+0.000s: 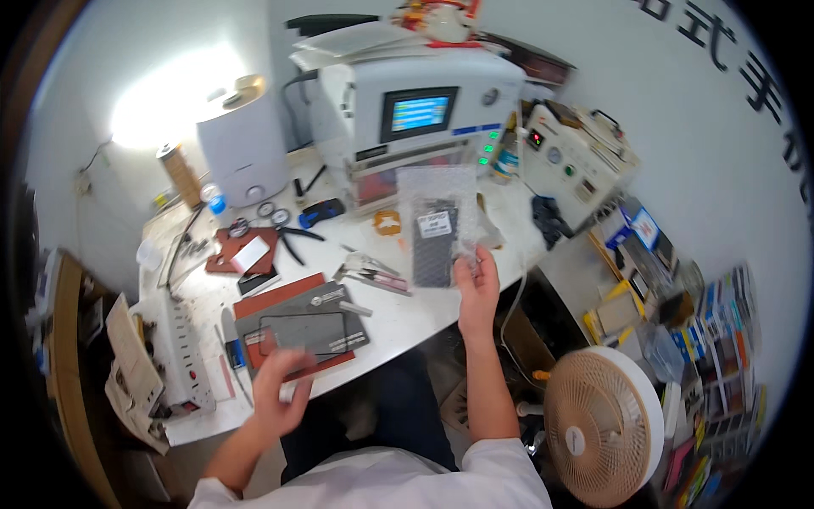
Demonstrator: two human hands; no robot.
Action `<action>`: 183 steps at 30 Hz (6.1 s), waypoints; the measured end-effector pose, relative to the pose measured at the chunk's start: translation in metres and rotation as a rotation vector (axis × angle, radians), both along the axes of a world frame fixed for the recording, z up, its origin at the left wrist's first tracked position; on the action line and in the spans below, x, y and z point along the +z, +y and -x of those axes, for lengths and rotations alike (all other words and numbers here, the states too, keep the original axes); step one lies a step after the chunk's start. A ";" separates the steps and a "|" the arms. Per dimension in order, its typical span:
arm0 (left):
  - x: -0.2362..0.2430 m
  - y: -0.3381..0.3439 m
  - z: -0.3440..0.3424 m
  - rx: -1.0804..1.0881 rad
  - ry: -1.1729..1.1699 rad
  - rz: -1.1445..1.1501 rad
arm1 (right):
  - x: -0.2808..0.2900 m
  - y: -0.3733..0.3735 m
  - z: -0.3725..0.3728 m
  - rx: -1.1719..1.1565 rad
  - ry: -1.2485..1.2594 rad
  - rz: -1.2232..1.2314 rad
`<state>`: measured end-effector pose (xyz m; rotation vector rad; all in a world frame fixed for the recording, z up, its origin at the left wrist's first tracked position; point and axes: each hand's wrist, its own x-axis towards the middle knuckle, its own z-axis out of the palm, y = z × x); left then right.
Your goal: The person disassembles a smartphone, removes the back cover, and detaches the screen assembly from the frame. They then place the screen into a vacuum laminating machine and later unpack a new screen from bubble wrap.
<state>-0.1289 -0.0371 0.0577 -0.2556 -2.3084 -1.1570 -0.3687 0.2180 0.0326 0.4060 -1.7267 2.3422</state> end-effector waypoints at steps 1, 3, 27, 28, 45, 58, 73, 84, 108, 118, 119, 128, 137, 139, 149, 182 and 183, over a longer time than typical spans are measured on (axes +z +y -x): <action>0.007 -0.006 0.013 0.000 -0.056 -0.109 | 0.002 -0.018 -0.010 0.074 -0.001 0.021; 0.014 -0.018 0.039 -0.055 -0.135 -0.359 | 0.011 -0.053 -0.032 0.286 -0.044 0.034; 0.012 -0.107 0.051 -0.586 -0.085 -1.685 | 0.025 -0.202 -0.039 1.096 -0.093 -0.562; 0.010 -0.107 0.051 -0.573 -0.102 -1.699 | 0.031 -0.202 -0.035 0.950 -0.077 -0.588; -0.012 -0.088 0.055 -0.732 -0.661 -1.734 | 0.129 -0.229 0.034 1.389 0.276 -0.909; -0.009 -0.086 0.055 -0.736 -0.811 -1.428 | 0.115 -0.226 0.024 1.660 0.174 -1.160; -0.015 -0.085 0.058 -0.792 -0.886 -1.413 | 0.110 -0.219 0.023 1.664 0.225 -1.149; -0.004 -0.085 0.055 -0.810 -0.892 -1.452 | 0.101 -0.216 0.023 1.627 0.153 -1.015; -0.021 -0.086 0.052 -0.909 -0.863 -1.542 | 0.100 -0.198 0.036 1.564 0.116 -0.966; 0.002 -0.081 0.056 -0.821 -0.812 -1.550 | 0.100 -0.188 0.042 1.114 -0.132 -0.681; 0.001 -0.081 0.056 -0.828 -0.792 -1.544 | 0.099 -0.189 0.041 1.065 -0.177 -0.627; -0.010 -0.080 0.058 -0.836 -0.820 -1.585 | 0.084 -0.204 0.053 0.623 -0.182 -0.201; -0.017 -0.097 0.055 -0.385 -0.891 -1.436 | 0.097 -0.217 0.078 0.323 -0.088 -0.065; -0.008 -0.097 0.053 -0.179 -0.956 -1.199 | 0.098 -0.221 0.075 0.338 -0.107 -0.059; -0.009 -0.111 0.061 0.362 -0.216 -0.592 | 0.078 -0.228 0.008 0.918 -0.317 -0.055; -0.009 -0.082 0.062 0.052 -0.164 -1.101 | 0.027 -0.211 -0.012 1.026 -0.357 -0.174; -0.008 -0.082 0.061 0.073 -0.151 -1.080 | 0.033 -0.211 -0.015 1.071 -0.334 -0.161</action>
